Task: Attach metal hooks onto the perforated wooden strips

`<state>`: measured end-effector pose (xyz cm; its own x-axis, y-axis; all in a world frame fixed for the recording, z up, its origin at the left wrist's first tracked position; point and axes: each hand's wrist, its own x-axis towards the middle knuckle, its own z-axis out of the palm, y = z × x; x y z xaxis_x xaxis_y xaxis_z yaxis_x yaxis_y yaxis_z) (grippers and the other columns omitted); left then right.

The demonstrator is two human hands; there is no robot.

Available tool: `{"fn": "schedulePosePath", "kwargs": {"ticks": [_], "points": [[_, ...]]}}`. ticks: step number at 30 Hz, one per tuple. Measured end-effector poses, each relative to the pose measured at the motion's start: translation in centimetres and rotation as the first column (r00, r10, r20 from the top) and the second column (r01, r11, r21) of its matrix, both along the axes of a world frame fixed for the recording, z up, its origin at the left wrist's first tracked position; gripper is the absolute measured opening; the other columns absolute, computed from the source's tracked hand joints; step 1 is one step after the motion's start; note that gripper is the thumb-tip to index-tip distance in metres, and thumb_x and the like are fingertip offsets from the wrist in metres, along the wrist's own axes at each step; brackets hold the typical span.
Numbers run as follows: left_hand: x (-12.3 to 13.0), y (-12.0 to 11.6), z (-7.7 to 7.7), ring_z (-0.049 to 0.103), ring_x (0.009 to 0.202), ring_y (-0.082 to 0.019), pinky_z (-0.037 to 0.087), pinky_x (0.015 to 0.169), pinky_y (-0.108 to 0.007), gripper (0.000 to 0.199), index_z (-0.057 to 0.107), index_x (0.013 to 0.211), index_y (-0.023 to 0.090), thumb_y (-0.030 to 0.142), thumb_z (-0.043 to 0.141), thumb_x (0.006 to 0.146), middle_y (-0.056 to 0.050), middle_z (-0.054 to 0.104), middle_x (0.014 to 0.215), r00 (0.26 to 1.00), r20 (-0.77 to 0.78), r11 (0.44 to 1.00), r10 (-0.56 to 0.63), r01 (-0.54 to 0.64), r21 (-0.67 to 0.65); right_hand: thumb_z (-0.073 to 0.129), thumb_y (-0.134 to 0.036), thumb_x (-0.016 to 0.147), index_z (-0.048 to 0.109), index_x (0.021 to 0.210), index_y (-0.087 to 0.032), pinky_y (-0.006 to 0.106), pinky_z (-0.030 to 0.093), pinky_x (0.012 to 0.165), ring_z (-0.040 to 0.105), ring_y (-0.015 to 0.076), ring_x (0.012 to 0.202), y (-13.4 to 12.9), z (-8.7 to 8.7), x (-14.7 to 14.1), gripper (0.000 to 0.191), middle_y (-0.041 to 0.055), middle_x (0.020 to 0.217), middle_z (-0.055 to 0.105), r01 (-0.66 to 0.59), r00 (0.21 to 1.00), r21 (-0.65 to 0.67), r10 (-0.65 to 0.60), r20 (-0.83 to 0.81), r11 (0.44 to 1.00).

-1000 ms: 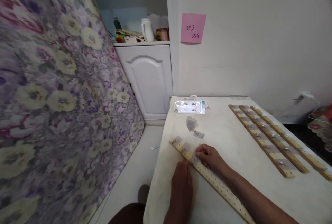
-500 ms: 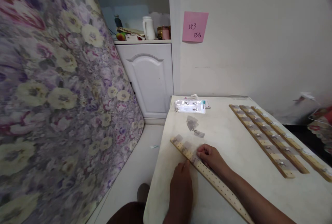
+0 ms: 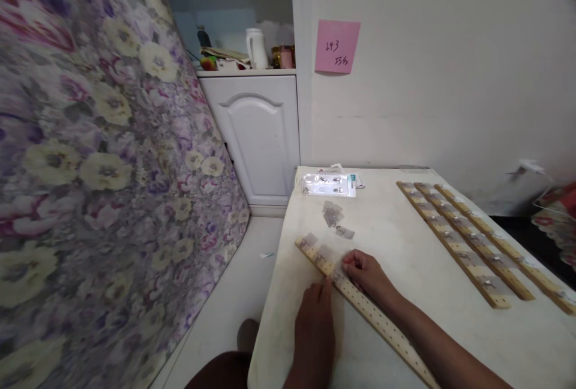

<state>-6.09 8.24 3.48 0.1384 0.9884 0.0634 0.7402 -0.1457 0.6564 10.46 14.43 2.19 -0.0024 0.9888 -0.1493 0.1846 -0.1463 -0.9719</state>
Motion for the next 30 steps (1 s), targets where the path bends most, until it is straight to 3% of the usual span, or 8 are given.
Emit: {"fn": "schedulePosePath", "kwargs": {"ticks": [13, 20, 30], "points": [[0.11, 0.21, -0.06, 0.054, 0.103, -0.027, 0.041, 0.09, -0.035, 0.052, 0.055, 0.128, 0.019, 0.012, 0.033, 0.081, -0.011, 0.063, 0.113, 0.998, -0.05, 0.999, -0.024, 0.026, 0.024, 0.058, -0.029, 0.073, 0.052, 0.072, -0.02, 0.02, 0.027, 0.037, 0.037, 0.006, 0.035, -0.06, 0.14, -0.07, 0.011, -0.0099, 0.046, 0.043, 0.019, 1.0, -0.007, -0.019, 0.001, 1.0], [0.17, 0.47, -0.5, 0.052, 0.104, -0.025, 0.039, 0.09, -0.034, 0.052, 0.054, 0.128, 0.02, 0.011, 0.033, 0.082, -0.01, 0.062, 0.115, 0.999, -0.045, 0.999, -0.02, 0.019, -0.032, 0.058, -0.03, 0.073, 0.052, 0.072, -0.02, 0.02, 0.027, 0.037, 0.037, 0.0068, 0.035, 0.0, 0.1, 0.1, 0.012, -0.01, 0.044, 0.043, 0.02, 1.0, -0.01, -0.02, -0.007, 1.0], [0.14, 0.47, -0.39, 0.052, 0.101, -0.027, 0.04, 0.088, -0.036, 0.054, 0.052, 0.131, 0.018, 0.01, 0.031, 0.082, -0.012, 0.062, 0.112, 0.987, -0.146, 0.997, -0.062, 0.067, 0.027, 0.056, -0.028, 0.073, 0.05, 0.074, -0.02, 0.019, 0.026, 0.035, 0.037, 0.006, 0.031, 0.17, -0.34, 0.12, 0.01, -0.0111, 0.041, 0.045, 0.005, 0.999, -0.012, -0.006, -0.047, 1.0]]}}
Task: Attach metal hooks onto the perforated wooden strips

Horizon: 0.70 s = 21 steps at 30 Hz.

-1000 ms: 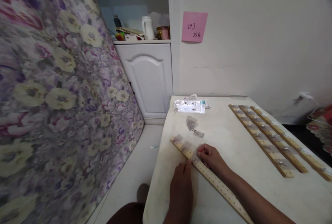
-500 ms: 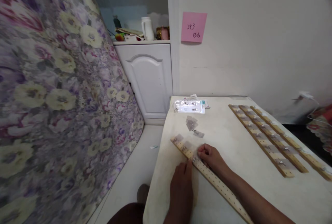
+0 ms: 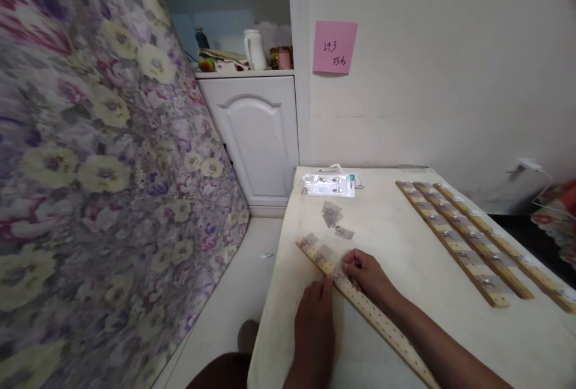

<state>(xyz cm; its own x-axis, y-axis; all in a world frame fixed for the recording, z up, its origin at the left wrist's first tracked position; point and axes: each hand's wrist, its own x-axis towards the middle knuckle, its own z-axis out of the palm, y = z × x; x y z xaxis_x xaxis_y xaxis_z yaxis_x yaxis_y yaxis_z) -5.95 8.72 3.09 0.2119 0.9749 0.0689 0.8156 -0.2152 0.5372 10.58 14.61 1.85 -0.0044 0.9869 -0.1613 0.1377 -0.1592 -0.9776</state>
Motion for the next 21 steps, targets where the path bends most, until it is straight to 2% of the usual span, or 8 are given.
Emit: {"fn": "schedulePosePath", "kwargs": {"ticks": [5, 10, 16, 21], "points": [[-0.04, 0.13, -0.19, 0.053, 0.1, -0.028, 0.04, 0.086, -0.036, 0.054, 0.054, 0.129, 0.021, 0.011, 0.033, 0.08, -0.011, 0.063, 0.112, 0.999, 0.036, 1.0, 0.009, -0.009, 0.009, 0.056, -0.029, 0.073, 0.049, 0.075, -0.02, 0.019, 0.029, 0.035, 0.041, 0.0068, 0.032, -0.04, 0.16, -0.03, 0.011, -0.0105, 0.043, 0.047, 0.003, 1.0, -0.015, -0.003, -0.003, 1.0], [0.02, 0.11, 0.06, 0.053, 0.101, -0.028, 0.04, 0.086, -0.035, 0.055, 0.051, 0.132, 0.018, 0.007, 0.032, 0.081, -0.012, 0.062, 0.111, 0.998, -0.056, 1.0, -0.019, 0.02, 0.016, 0.056, -0.029, 0.074, 0.05, 0.075, -0.02, 0.019, 0.031, 0.035, 0.043, 0.0072, 0.033, -0.07, 0.34, -0.07, 0.01, -0.01, 0.044, 0.048, 0.003, 1.0, -0.012, -0.003, -0.004, 1.0], [0.16, 0.25, 0.09, 0.052, 0.103, -0.024, 0.04, 0.089, -0.034, 0.055, 0.045, 0.136, 0.02, 0.004, 0.032, 0.085, -0.009, 0.06, 0.115, 0.977, -0.21, 0.999, -0.033, 0.027, -0.031, 0.055, -0.027, 0.074, 0.05, 0.075, -0.02, 0.017, 0.029, 0.035, 0.041, 0.0063, 0.032, -0.07, 0.05, -0.03, 0.009, -0.0103, 0.042, 0.048, 0.004, 1.0, -0.012, -0.004, -0.004, 1.0], [0.24, 0.29, 0.17, 0.053, 0.103, -0.023, 0.042, 0.09, -0.033, 0.052, 0.045, 0.136, 0.019, 0.007, 0.032, 0.087, -0.009, 0.06, 0.115, 0.968, -0.247, 0.999, -0.042, 0.038, -0.021, 0.055, -0.027, 0.075, 0.05, 0.074, -0.02, 0.017, 0.028, 0.035, 0.041, 0.006, 0.031, 0.06, -0.12, 0.0, 0.009, -0.0102, 0.041, 0.048, 0.002, 1.0, -0.006, -0.002, -0.001, 1.0]]}}
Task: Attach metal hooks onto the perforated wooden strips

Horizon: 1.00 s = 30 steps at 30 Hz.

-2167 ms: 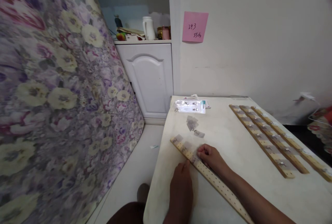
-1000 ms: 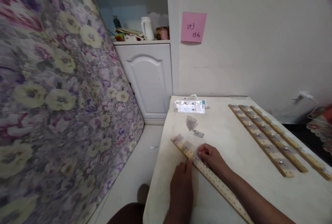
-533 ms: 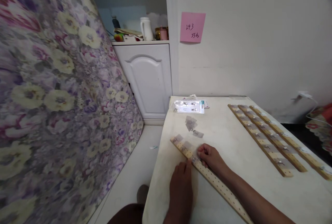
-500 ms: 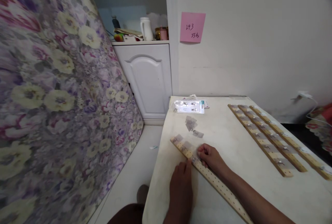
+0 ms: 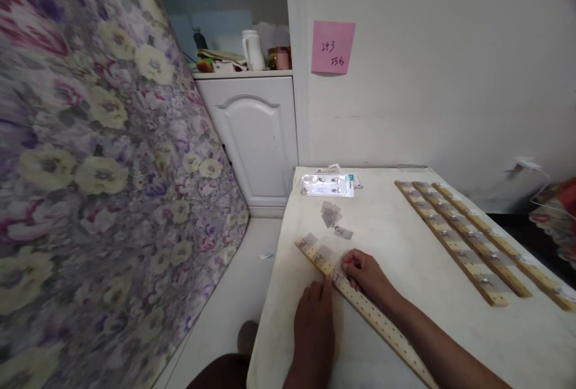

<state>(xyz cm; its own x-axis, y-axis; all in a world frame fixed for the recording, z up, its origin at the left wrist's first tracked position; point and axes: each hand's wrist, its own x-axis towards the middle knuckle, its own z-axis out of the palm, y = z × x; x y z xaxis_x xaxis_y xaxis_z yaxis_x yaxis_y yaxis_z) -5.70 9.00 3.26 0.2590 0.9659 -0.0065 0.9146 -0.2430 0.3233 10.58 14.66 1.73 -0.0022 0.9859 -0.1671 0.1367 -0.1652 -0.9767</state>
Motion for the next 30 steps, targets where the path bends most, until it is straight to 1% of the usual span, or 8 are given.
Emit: {"fn": "schedulePosePath", "kwargs": {"ticks": [7, 13, 16, 20, 24, 27, 30], "points": [[0.0, -0.1, -0.1, 0.053, 0.101, -0.023, 0.043, 0.087, -0.035, 0.053, 0.045, 0.135, 0.018, 0.004, 0.034, 0.085, -0.01, 0.06, 0.114, 1.0, -0.021, 1.0, -0.015, 0.015, 0.015, 0.06, -0.03, 0.074, 0.051, 0.074, -0.019, 0.017, 0.031, 0.035, 0.043, 0.0054, 0.035, 0.0, 0.0, -0.2, 0.014, -0.0093, 0.05, 0.048, 0.002, 1.0, 0.009, -0.002, 0.012, 1.0], [-0.1, -0.1, 0.1, 0.052, 0.104, -0.023, 0.042, 0.088, -0.034, 0.054, 0.044, 0.136, 0.02, 0.004, 0.033, 0.086, -0.009, 0.058, 0.117, 1.0, -0.016, 1.0, -0.013, 0.013, -0.005, 0.064, -0.027, 0.071, 0.053, 0.075, -0.019, 0.017, 0.032, 0.036, 0.043, 0.0046, 0.036, 0.0, -0.2, -0.2, 0.014, -0.0083, 0.055, 0.05, -0.006, 0.998, -0.002, 0.006, 0.055, 1.0], [-0.1, -0.1, 0.3, 0.051, 0.106, -0.024, 0.042, 0.09, -0.034, 0.053, 0.043, 0.137, 0.021, 0.007, 0.032, 0.087, -0.009, 0.057, 0.119, 1.0, -0.011, 1.0, -0.015, 0.015, -0.022, 0.064, -0.025, 0.07, 0.052, 0.075, -0.019, 0.017, 0.031, 0.035, 0.042, 0.0043, 0.036, 0.1, 0.0, -0.2, 0.014, -0.0084, 0.055, 0.05, -0.008, 1.0, -0.024, 0.008, 0.028, 1.0], [0.0, 0.0, 0.6, 0.05, 0.105, -0.024, 0.042, 0.089, -0.034, 0.053, 0.043, 0.137, 0.02, 0.007, 0.032, 0.087, -0.009, 0.057, 0.118, 0.999, -0.033, 0.999, -0.014, 0.012, -0.046, 0.066, -0.025, 0.067, 0.052, 0.075, -0.019, 0.017, 0.03, 0.034, 0.041, 0.0038, 0.035, 0.3, 0.6, -0.1, 0.018, -0.0091, 0.053, 0.049, -0.023, 0.999, -0.057, 0.021, -0.027, 0.998], [0.0, 0.2, 0.8, 0.05, 0.106, -0.024, 0.041, 0.089, -0.033, 0.053, 0.042, 0.137, 0.021, 0.008, 0.032, 0.087, -0.009, 0.056, 0.119, 0.999, -0.035, 0.999, -0.02, 0.018, -0.047, 0.067, -0.025, 0.065, 0.052, 0.078, -0.019, 0.017, 0.03, 0.032, 0.041, 0.0041, 0.033, 0.3, 1.0, -0.1, 0.02, -0.01, 0.052, 0.049, -0.04, 0.999, -0.089, 0.037, -0.04, 0.995], [0.0, 0.2, 0.8, 0.051, 0.104, -0.023, 0.04, 0.088, -0.031, 0.051, 0.044, 0.136, 0.023, 0.009, 0.031, 0.088, -0.008, 0.057, 0.117, 1.0, -0.002, 0.998, 0.0, 0.0, -0.058, 0.067, -0.027, 0.065, 0.052, 0.077, -0.019, 0.018, 0.03, 0.032, 0.041, 0.0044, 0.032, 0.3, 0.9, -0.2, 0.021, -0.0104, 0.052, 0.049, -0.04, 0.998, -0.086, 0.035, -0.057, 0.995], [-0.1, 0.2, 0.9, 0.052, 0.104, -0.021, 0.04, 0.087, -0.029, 0.05, 0.047, 0.133, 0.024, 0.011, 0.031, 0.088, -0.007, 0.057, 0.115, 0.998, 0.049, 0.997, 0.045, -0.041, -0.07, 0.067, -0.03, 0.064, 0.052, 0.075, -0.019, 0.018, 0.029, 0.032, 0.041, 0.0042, 0.033, 0.2, 0.6, -0.2, 0.022, -0.01, 0.053, 0.049, -0.036, 0.996, -0.069, 0.03, -0.078, 0.997]]}}
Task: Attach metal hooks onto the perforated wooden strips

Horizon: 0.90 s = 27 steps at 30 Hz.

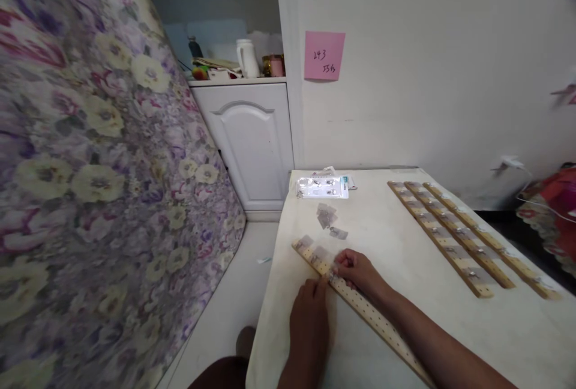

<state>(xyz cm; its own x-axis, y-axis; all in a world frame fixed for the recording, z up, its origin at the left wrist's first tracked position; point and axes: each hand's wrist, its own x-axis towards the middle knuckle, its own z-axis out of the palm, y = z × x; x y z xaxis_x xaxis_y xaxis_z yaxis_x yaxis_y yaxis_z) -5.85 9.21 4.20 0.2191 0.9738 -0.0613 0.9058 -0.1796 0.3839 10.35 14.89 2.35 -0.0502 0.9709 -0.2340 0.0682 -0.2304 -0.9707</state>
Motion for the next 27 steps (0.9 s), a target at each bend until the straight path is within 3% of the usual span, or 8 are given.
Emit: {"fn": "schedulePosePath", "kwargs": {"ticks": [8, 13, 18, 21, 27], "points": [[-0.3, 0.0, 0.5, 0.052, 0.107, -0.02, 0.04, 0.091, -0.027, 0.047, 0.047, 0.133, 0.018, 0.013, 0.031, 0.088, -0.01, 0.057, 0.116, 0.999, 0.051, 1.0, -0.007, 0.008, -0.005, 0.062, -0.037, 0.072, 0.055, 0.088, -0.018, 0.021, 0.033, 0.039, 0.044, 0.0067, 0.04, -1.0, 0.1, 1.2, 0.026, -0.0076, 0.059, 0.049, -0.01, 0.999, 0.059, 0.008, 0.047, 0.998], [-0.6, 0.0, 0.1, 0.052, 0.107, -0.021, 0.039, 0.093, -0.028, 0.044, 0.048, 0.13, 0.013, 0.018, 0.027, 0.092, -0.011, 0.058, 0.113, 0.991, 0.13, 1.0, 0.016, -0.019, 0.022, 0.061, -0.032, 0.075, 0.059, 0.083, -0.019, 0.023, 0.038, 0.055, 0.05, 0.0117, 0.059, -5.0, 0.3, 4.0, 0.015, -0.0036, 0.064, 0.053, -0.032, 0.96, 0.175, -0.019, 0.28, 0.984], [-0.7, -0.3, 0.2, 0.053, 0.105, -0.021, 0.04, 0.092, -0.03, 0.044, 0.048, 0.131, 0.015, 0.02, 0.026, 0.093, -0.01, 0.058, 0.112, 0.987, 0.159, 1.0, 0.015, -0.018, 0.016, 0.061, -0.031, 0.076, 0.06, 0.082, -0.02, 0.025, 0.042, 0.061, 0.053, 0.0154, 0.067, -8.6, -0.2, 5.5, 0.013, -0.0008, 0.07, 0.057, -0.015, 0.941, 0.162, -0.041, 0.337, 0.987], [-0.6, -0.4, 0.7, 0.052, 0.106, -0.021, 0.04, 0.091, -0.03, 0.046, 0.044, 0.135, 0.02, 0.018, 0.028, 0.091, -0.009, 0.057, 0.116, 0.992, 0.129, 1.0, 0.006, -0.004, -0.013, 0.061, -0.031, 0.075, 0.062, 0.087, -0.02, 0.027, 0.045, 0.065, 0.057, 0.017, 0.071, -8.2, 0.0, 5.0, 0.016, 0.0006, 0.075, 0.06, 0.003, 0.94, 0.17, -0.061, 0.335, 0.985], [-0.4, -0.1, 0.9, 0.052, 0.105, -0.021, 0.041, 0.087, -0.029, 0.051, 0.043, 0.136, 0.021, 0.013, 0.031, 0.088, -0.009, 0.056, 0.113, 0.998, 0.06, 0.999, -0.002, 0.004, -0.032, 0.061, -0.027, 0.073, 0.061, 0.106, -0.018, 0.031, 0.049, 0.077, 0.061, 0.0188, 0.084, -3.4, 0.6, 2.3, 0.035, 0.0072, 0.099, 0.064, 0.048, 0.942, 0.241, -0.124, 0.311, 0.969]]}}
